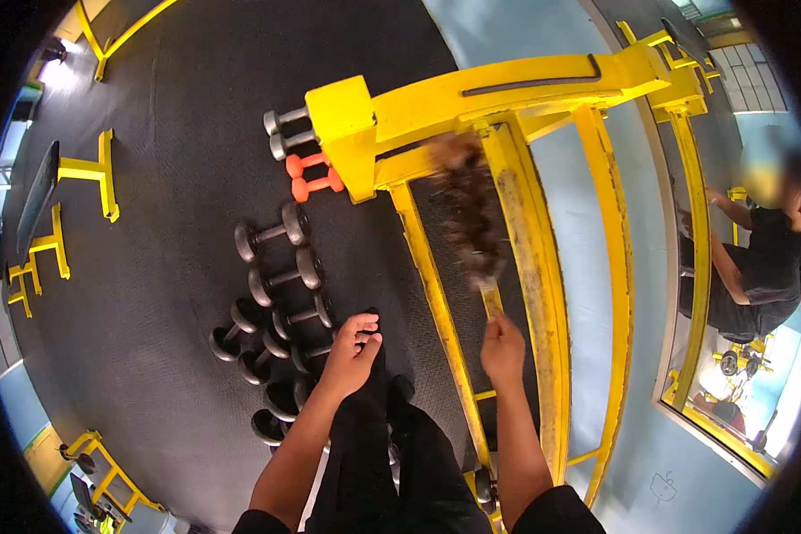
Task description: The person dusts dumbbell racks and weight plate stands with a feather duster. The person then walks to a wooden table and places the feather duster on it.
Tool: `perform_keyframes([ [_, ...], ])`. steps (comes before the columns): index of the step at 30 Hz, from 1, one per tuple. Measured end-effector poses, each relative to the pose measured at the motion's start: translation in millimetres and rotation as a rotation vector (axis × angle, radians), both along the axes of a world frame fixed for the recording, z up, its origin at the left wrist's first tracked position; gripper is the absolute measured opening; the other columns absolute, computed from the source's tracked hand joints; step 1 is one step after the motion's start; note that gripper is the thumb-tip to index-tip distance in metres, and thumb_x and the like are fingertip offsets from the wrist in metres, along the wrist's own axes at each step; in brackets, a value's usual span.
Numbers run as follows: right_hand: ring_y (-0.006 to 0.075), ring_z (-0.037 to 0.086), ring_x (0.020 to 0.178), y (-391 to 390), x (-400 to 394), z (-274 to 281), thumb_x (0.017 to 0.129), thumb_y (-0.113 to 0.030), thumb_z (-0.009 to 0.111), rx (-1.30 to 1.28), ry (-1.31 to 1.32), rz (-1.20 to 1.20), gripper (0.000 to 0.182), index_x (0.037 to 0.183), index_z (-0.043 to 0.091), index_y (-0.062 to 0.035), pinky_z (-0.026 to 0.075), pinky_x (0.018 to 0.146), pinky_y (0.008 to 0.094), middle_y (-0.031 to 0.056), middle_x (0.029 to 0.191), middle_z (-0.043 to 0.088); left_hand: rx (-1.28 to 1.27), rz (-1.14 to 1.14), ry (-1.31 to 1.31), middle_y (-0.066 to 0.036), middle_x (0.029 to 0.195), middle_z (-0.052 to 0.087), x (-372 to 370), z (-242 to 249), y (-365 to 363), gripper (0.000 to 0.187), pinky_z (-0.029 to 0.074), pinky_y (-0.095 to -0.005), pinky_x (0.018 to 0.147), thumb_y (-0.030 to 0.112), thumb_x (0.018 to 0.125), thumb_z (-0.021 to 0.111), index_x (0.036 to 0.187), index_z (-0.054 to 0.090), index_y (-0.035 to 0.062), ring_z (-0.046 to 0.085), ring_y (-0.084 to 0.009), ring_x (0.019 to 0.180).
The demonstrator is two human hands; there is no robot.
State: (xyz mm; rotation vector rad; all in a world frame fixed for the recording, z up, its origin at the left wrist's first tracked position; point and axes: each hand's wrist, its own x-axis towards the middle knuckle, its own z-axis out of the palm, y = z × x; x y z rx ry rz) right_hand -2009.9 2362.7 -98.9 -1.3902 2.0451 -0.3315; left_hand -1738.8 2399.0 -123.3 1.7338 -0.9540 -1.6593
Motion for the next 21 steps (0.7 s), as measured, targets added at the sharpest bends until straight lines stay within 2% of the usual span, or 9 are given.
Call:
perform_keyframes([
  [1,0.0395,0.07,0.093,13.9,-15.9,-21.4,0.103,-0.026,0.051,-0.13,0.083,-0.063,0.038,0.131,0.061,-0.0024,0.054,0.083,0.0416,0.0201,0.111,0.071,0.002,-0.001,-0.005,-0.007,0.121,0.061,1.4,-1.4,-1.1,0.035,0.047,-0.0365,0.09,0.015,0.096,0.063,0.129,0.053,0.0102,0.061,-0.017,0.101],
  [3,0.0274,0.068,0.077,14.6,-30.9,-55.0,0.104,-0.025,0.05,-0.198,0.151,-0.127,0.035,0.131,0.061,-0.0044,0.054,0.068,0.0402,0.0068,0.102,0.07,-0.005,0.003,-0.003,-0.007,0.12,0.061,1.4,-7.1,-7.9,0.034,0.047,-0.0349,0.089,0.014,0.096,0.063,0.129,0.053,0.0101,0.061,-0.0165,0.1],
  [5,0.0144,0.054,0.062,-40.9,1.8,-14.7,0.105,-0.023,0.048,0.293,-0.634,-0.753,0.03,0.128,0.06,-0.0082,0.045,0.052,0.0366,-0.0003,0.083,0.056,-0.051,0.029,0.008,-0.008,0.119,0.061,-0.8,-16.0,-14.5,0.034,0.047,-0.0333,0.089,0.014,0.096,0.063,0.129,0.053,0.0101,0.062,-0.0167,0.1],
  [7,0.0081,0.038,0.056,-61.3,27.3,-52.3,0.104,-0.024,0.048,0.057,-0.978,-0.856,0.026,0.126,0.057,-0.0108,0.031,0.044,0.0323,-0.0025,0.073,0.038,-0.08,0.026,0.021,-0.008,0.119,0.061,-5.1,-28.1,-21.2,0.034,0.047,-0.0327,0.088,0.014,0.096,0.062,0.128,0.053,0.0093,0.062,-0.0171,0.099],
  [9,0.0101,0.039,0.055,-93.7,63.0,-78.0,0.103,-0.022,0.048,-0.015,-1.091,-0.807,0.032,0.132,0.05,-0.0108,0.029,0.046,0.0319,-0.0023,0.072,0.041,-0.122,0.032,0.014,-0.009,0.118,0.061,-10.3,-38.4,-20.5,0.034,0.047,-0.0332,0.088,0.013,0.096,0.062,0.129,0.053,0.0085,0.062,-0.0172,0.099],
  [13,0.0142,0.038,0.053,-172.8,112.4,-155.4,0.102,-0.018,0.04,0.016,-1.256,-1.007,0.011,0.105,0.048,-0.0103,0.03,0.051,0.0322,0.0008,0.07,0.041,-0.099,0.029,0.032,-0.009,0.119,0.061,-18.8,-55.9,-1.5,0.035,0.046,-0.0347,0.089,0.014,0.096,0.062,0.129,0.053,0.0081,0.062,-0.0178,0.101],
  [17,0.0142,0.039,0.053,-232.1,90.0,-190.9,0.101,-0.01,0.033,0.05,-1.448,-1.03,0.014,0.092,0.043,-0.0076,0.033,0.05,0.0321,0.0038,0.068,0.04,-0.062,0.0,0.059,-0.008,0.119,0.058,-14.8,-71.2,37.1,0.031,0.046,-0.0326,0.091,0.011,0.099,0.059,0.13,0.052,0.008,0.057,-0.0158,0.103],
  [19,0.0157,0.041,0.055,-242.2,66.5,-179.5,0.103,-0.013,0.036,-0.058,-1.443,-1.083,0.013,0.094,0.043,-0.0059,0.038,0.056,0.0315,0.0058,0.069,0.043,-0.034,0.023,0.074,-0.008,0.12,0.058,-8.9,-75.4,53.6,0.032,0.045,-0.0338,0.093,0.012,0.099,0.059,0.13,0.053,0.0098,0.058,-0.0172,0.104],
  [21,0.0139,0.039,0.054,-228.2,62.9,-140.6,0.104,-0.018,0.039,-0.049,-1.331,-0.969,0.013,0.099,0.044,-0.0079,0.035,0.051,0.0303,0.0038,0.07,0.042,0.018,0.065,0.062,-0.009,0.121,0.06,-4.5,-78.1,66.1,0.035,0.045,-0.0367,0.091,0.016,0.096,0.062,0.129,0.054,0.01,0.062,-0.0192,0.104],
])
